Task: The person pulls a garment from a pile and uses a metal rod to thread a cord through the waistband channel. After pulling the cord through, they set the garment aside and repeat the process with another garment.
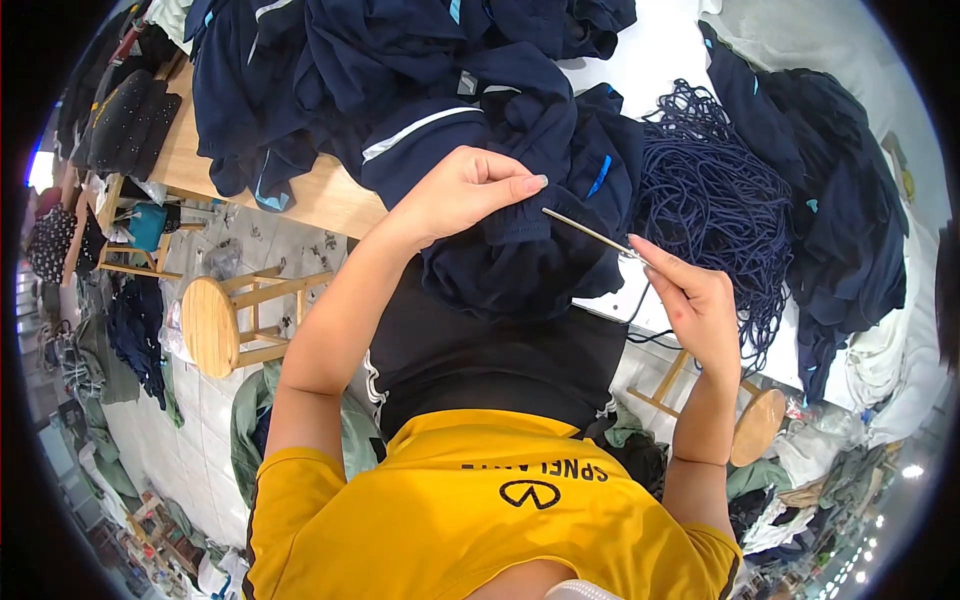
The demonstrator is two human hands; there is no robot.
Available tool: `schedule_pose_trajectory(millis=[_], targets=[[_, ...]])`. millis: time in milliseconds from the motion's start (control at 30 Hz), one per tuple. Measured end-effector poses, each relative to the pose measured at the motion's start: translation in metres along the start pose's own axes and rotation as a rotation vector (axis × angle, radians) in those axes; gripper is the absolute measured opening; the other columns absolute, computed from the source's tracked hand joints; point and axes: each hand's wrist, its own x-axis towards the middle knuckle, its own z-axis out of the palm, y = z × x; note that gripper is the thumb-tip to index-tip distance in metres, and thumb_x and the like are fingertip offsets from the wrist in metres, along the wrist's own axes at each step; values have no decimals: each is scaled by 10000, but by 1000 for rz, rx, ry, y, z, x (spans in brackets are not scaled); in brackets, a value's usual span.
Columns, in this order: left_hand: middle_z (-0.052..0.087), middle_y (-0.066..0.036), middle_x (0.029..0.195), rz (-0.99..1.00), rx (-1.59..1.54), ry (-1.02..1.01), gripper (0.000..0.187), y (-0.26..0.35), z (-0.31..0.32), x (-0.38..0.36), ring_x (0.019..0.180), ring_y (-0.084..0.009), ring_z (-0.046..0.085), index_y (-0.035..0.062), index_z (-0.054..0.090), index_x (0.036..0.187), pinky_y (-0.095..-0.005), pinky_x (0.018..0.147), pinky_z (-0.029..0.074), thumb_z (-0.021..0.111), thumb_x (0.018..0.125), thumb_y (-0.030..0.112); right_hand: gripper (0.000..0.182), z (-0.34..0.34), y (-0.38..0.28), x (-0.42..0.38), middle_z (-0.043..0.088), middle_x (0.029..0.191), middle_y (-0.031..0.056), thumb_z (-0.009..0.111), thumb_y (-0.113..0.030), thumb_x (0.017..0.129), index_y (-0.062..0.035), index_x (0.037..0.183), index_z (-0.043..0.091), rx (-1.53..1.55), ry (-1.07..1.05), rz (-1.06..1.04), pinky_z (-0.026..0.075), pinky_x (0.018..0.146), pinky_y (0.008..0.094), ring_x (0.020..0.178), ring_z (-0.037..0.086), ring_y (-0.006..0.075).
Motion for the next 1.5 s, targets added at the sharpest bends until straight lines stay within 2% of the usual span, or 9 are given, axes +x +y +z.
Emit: schedule_pose_trajectory(millis=[100, 300, 600, 900, 1133, 1167, 1200, 1333, 1500], targets=[[670, 32, 838, -1, 12, -6, 223, 4, 2, -1, 752, -19, 563, -23, 712, 987, -174, 670, 438, 657, 919, 183, 323, 2, 4, -1, 650, 674, 123, 648, -78, 843, -198, 1137, 707, -114, 25, -45, 410, 479, 298, 487, 569, 224], [667, 24, 804, -4, 155, -57, 218, 7, 6, -4, 738, -17, 551, -38, 708, 940, -182, 665, 440, 659, 912, 173, 317, -6, -9, -4, 625, 620, 106, 656, -135, 843, -230, 1141, 704, -420, -33, -104, 414, 475, 323, 485, 568, 244], [672, -12, 766, 47, 410, -213, 200, 14, 20, -15, 732, -48, 567, -36, 703, 937, -220, 673, 463, 648, 902, 153, 255, -23, -7, 2, 642, 653, 126, 639, -107, 846, -168, 1078, 726, -5, -376, 132, 417, 479, 296, 481, 572, 249], [634, -55, 651, 16, 429, -94, 233, 3, 33, -12, 580, -81, 528, -1, 724, 909, -252, 566, 425, 681, 870, 224, 262, -25, -8, -13, 602, 606, 122, 652, -130, 841, -138, 1095, 716, -225, -274, -19, 399, 477, 288, 431, 509, 218], [665, -30, 689, 96, 172, -256, 225, -1, 34, -22, 611, -62, 536, -8, 722, 931, -242, 580, 425, 677, 877, 205, 280, -34, 11, -1, 502, 530, -17, 560, -143, 967, -63, 1220, 648, 638, -816, 332, 315, 418, 219, 434, 390, 35], [648, 8, 697, 35, 89, -324, 233, 2, 38, -24, 624, -42, 510, -17, 715, 938, -234, 578, 410, 687, 877, 206, 286, -29, 13, 0, 488, 537, -32, 544, -140, 978, -54, 1235, 636, 702, -828, 331, 303, 414, 211, 444, 377, 20], [694, -35, 803, -113, 186, -401, 167, 13, 40, -24, 748, -52, 594, -30, 706, 943, -209, 693, 471, 676, 888, 124, 293, -25, 14, 0, 474, 543, -47, 528, -138, 989, -46, 1250, 625, 766, -839, 332, 291, 409, 203, 454, 364, 6], [691, -16, 817, -61, 131, -339, 172, 16, 42, -27, 744, -46, 587, -34, 704, 942, -208, 687, 468, 666, 898, 128, 375, -30, 1, 0, 403, 523, -52, 595, -114, 934, -75, 1307, 585, 574, -677, 136, 264, 431, 216, 456, 312, 10], [678, -6, 795, -53, 37, -131, 199, 12, 29, -28, 742, -41, 575, -40, 710, 946, -196, 682, 462, 664, 908, 150, 357, -44, -10, -17, 585, 558, 63, 652, -23, 836, -92, 1185, 678, 201, -389, 7, 343, 443, 212, 434, 426, 43]])
